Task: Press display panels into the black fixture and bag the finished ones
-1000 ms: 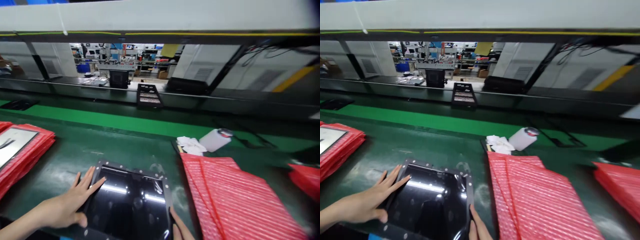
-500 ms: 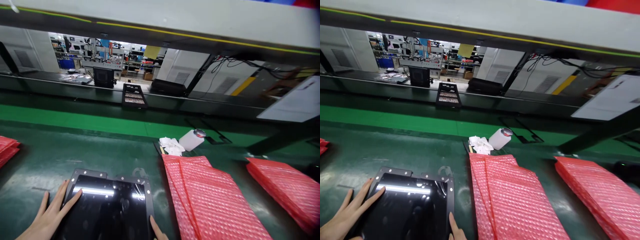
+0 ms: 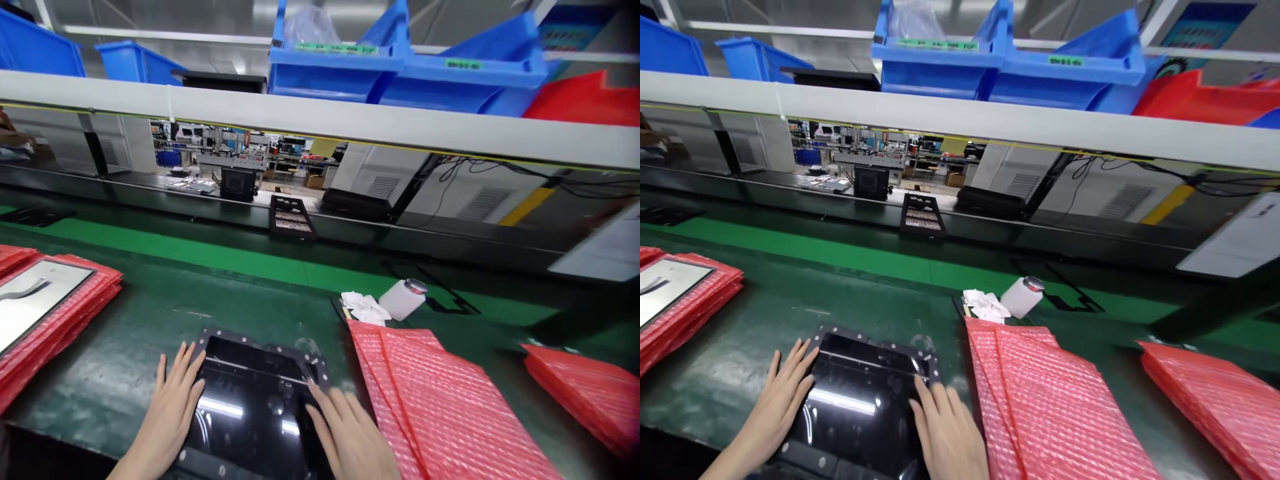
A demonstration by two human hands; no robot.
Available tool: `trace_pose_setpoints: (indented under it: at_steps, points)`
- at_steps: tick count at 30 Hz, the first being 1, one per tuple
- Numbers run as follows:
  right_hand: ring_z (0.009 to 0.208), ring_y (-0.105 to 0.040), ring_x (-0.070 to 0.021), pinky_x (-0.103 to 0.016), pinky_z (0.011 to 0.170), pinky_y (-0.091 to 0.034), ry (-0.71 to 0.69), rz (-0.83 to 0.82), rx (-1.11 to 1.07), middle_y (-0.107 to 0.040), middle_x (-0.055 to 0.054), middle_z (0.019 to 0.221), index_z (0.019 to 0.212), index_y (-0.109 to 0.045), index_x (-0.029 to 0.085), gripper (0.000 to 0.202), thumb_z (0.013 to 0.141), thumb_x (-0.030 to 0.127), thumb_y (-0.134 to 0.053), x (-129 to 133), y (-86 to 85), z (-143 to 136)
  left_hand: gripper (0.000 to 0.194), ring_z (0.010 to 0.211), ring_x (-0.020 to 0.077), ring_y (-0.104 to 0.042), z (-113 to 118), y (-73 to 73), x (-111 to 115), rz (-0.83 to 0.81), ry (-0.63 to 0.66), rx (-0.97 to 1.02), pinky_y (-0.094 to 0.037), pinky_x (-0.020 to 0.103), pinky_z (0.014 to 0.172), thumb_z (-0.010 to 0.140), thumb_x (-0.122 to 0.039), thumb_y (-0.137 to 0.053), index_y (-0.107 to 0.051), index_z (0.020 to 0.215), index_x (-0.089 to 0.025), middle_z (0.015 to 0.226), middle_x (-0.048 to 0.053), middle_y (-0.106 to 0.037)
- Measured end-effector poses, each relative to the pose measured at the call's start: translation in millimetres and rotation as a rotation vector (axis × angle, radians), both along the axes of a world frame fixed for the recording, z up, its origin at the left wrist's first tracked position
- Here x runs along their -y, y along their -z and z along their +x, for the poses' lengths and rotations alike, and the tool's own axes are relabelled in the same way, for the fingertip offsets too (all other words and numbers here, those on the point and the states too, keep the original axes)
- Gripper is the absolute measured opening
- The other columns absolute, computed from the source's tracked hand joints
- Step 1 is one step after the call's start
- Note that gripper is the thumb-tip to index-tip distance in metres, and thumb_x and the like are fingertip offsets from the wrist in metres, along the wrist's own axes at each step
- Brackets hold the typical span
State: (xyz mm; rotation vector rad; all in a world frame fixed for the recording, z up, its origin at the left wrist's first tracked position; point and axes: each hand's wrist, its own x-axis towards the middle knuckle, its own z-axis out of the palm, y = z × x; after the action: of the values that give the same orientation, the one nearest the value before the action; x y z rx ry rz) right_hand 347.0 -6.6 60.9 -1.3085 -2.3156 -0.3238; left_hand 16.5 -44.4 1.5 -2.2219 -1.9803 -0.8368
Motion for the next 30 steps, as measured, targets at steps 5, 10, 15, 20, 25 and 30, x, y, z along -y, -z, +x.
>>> trace_pose_setpoints:
  at_steps: [5, 10, 15, 20, 25, 30]
  points:
    - [0.108, -0.061, -0.0223, -0.041, 0.092, -0.053, -0.236, -0.239, -0.178, -0.064, -0.008, 0.118, 0.139, -0.05, 0.023, 0.047, 0.095, 0.012, -0.04, -47, -14.3, -62, 0.051, 0.146, 0.0268, -0.031, 2, 3.3, 4, 0.102, -0.059, -0.074, -0.017, 0.063, 0.118, 0.101, -0.023, -0.037, -0.032, 0.152, -0.026, 0.15, 0.007, -0.047]
    - [0.095, -0.062, -0.025, -0.046, 0.083, -0.053, -0.28, -0.251, -0.24, -0.065, -0.01, 0.105, 0.137, -0.051, 0.019, 0.055, 0.086, 0.003, -0.033, -74, 8.1, -78, 0.048, 0.145, 0.0288, -0.032, 6, -2.7, 6, 0.123, -0.106, -0.173, -0.011, 0.064, 0.12, 0.1, -0.022, -0.042, -0.041, 0.147, -0.022, 0.148, 0.007, -0.05]
    - [0.099, -0.061, -0.0208, -0.041, 0.089, -0.051, -0.286, -0.278, -0.345, -0.064, -0.007, 0.101, 0.129, -0.051, 0.018, 0.05, 0.086, 0.002, -0.031, -77, 18.1, -72, 0.046, 0.144, 0.0302, -0.035, 7, -4.2, 7, 0.155, -0.123, -0.15, -0.005, 0.066, 0.119, 0.099, -0.02, -0.043, -0.046, 0.144, -0.022, 0.145, 0.007, -0.053]
    - [0.093, -0.063, -0.0183, -0.036, 0.086, -0.052, -0.262, -0.312, -0.45, -0.063, -0.004, 0.095, 0.118, -0.052, 0.021, 0.037, 0.089, 0.006, -0.033, -82, 19.3, -74, 0.043, 0.142, 0.0291, -0.037, 7, -0.7, 5, 0.181, -0.126, -0.133, -0.005, 0.063, 0.12, 0.099, -0.019, -0.043, -0.049, 0.141, -0.02, 0.141, 0.007, -0.057]
    - [0.088, -0.063, -0.0175, -0.033, 0.082, -0.052, -0.264, -0.292, -0.539, -0.061, -0.005, 0.095, 0.113, -0.049, 0.021, 0.026, 0.094, 0.013, -0.033, -81, 3.6, -76, 0.037, 0.147, 0.0279, -0.03, 8, -5.8, 5, 0.152, -0.074, -0.049, -0.018, 0.06, 0.12, 0.1, -0.023, -0.044, -0.052, 0.136, -0.02, 0.149, 0.008, -0.048]
    - [0.094, -0.061, -0.0182, -0.034, 0.086, -0.049, -0.3, -0.237, -0.552, -0.06, -0.005, 0.1, 0.117, -0.05, 0.023, 0.023, 0.099, 0.02, -0.036, -61, -29.7, -72, 0.024, 0.15, 0.0284, -0.021, 1, -11.8, 9, 0.135, 0.125, 0.193, -0.023, 0.06, 0.119, 0.099, -0.028, -0.049, -0.056, 0.122, -0.023, 0.154, 0.009, -0.041]
